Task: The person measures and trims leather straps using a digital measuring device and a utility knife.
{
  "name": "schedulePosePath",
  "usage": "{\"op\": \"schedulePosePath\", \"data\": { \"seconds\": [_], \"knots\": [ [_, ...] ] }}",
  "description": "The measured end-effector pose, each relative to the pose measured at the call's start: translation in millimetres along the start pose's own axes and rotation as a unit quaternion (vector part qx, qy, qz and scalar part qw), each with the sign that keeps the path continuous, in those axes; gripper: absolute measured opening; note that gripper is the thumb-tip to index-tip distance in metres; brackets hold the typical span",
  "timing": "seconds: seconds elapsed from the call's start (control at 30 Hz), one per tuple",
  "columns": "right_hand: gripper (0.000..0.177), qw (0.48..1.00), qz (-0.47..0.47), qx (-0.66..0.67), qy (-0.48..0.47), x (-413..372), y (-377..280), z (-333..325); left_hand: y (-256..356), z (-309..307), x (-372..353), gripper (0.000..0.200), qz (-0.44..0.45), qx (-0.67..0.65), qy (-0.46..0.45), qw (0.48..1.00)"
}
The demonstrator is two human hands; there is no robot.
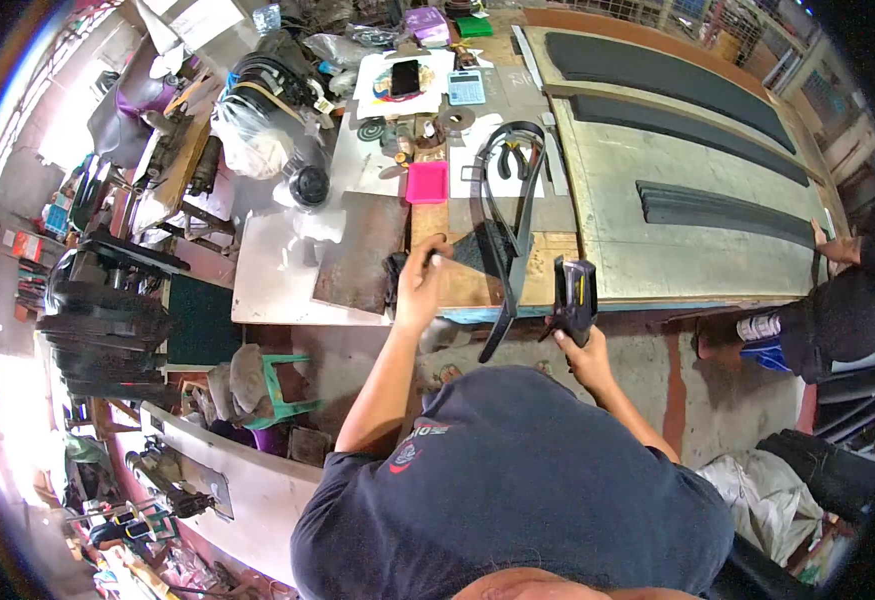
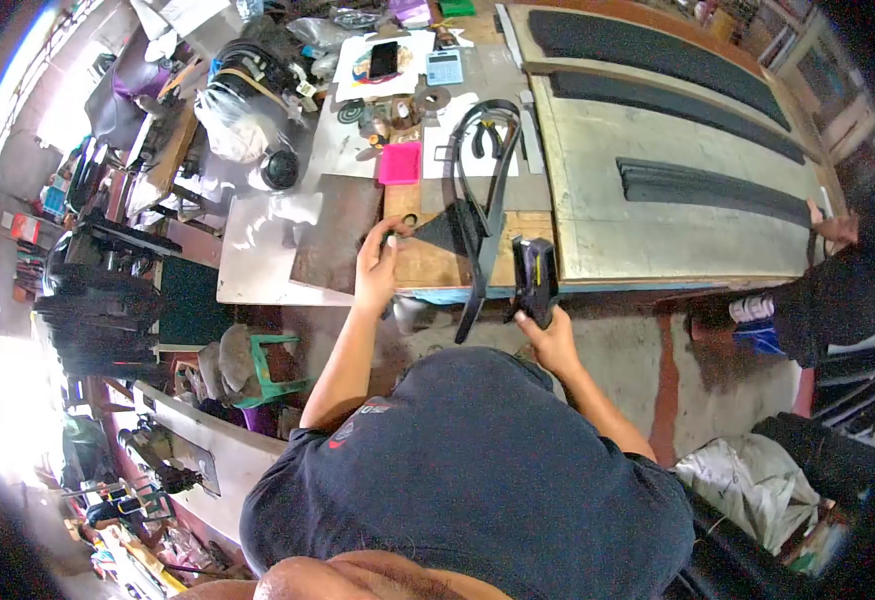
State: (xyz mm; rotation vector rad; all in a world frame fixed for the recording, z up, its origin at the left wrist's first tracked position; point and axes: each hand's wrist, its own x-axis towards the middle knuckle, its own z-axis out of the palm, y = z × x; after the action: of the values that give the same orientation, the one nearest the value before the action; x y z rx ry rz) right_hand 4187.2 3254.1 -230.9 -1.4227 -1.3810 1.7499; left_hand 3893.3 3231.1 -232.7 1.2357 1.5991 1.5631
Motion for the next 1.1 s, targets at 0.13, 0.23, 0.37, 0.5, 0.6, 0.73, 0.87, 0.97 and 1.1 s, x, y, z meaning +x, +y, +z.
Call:
{"op": "schedulePosePath", "data": {
  "seconds": [0.13,0.23,0.37,0.5,0.6,0.73,0.87,0.97,1.1],
  "knots": [
    [0.017,0.991,-0.053,0.119,0.019,32.7,42.6,-28.0,-91.0,4.3,15.5,0.032,0.034,0.325,0.116,0.938],
    [0.015,0.985,-0.001,0.172,0.021,40.8,31.7,-42.2,-104.0,24.4,34.7,0.035,0.032,0.432,0.115,0.894],
    [0.017,0.991,0.015,0.131,0.027,48.0,16.3,-58.6,-128.0,36.9,54.0,0.037,0.045,0.593,0.098,0.798],
    [0.022,0.992,-0.044,0.116,0.015,63.3,0.0,-57.2,-131.8,38.6,62.6,0.027,-0.022,0.610,0.012,0.792],
    [0.026,0.985,-0.035,0.167,-0.003,79.2,-9.8,-51.7,-152.4,34.4,63.4,0.024,-0.007,0.629,-0.010,0.777],
    [0.025,0.988,-0.002,0.153,0.033,115.4,-39.5,-45.2,-158.3,28.4,66.5,0.021,-0.005,0.575,-0.030,0.818],
    [0.028,0.991,-0.016,0.129,0.023,183.6,-97.8,-41.1,-169.1,20.0,66.4,0.016,0.068,0.556,-0.006,0.828],
    [0.034,0.996,-0.078,0.020,0.033,270.3,-158.2,-34.4,-169.4,19.0,64.8,0.016,0.110,0.500,0.050,0.858],
    [0.045,0.955,-0.190,-0.206,0.097,481.0,-189.5,-25.0,-130.3,29.6,69.6,0.016,0.010,0.458,0.110,0.882]
  ]
}}
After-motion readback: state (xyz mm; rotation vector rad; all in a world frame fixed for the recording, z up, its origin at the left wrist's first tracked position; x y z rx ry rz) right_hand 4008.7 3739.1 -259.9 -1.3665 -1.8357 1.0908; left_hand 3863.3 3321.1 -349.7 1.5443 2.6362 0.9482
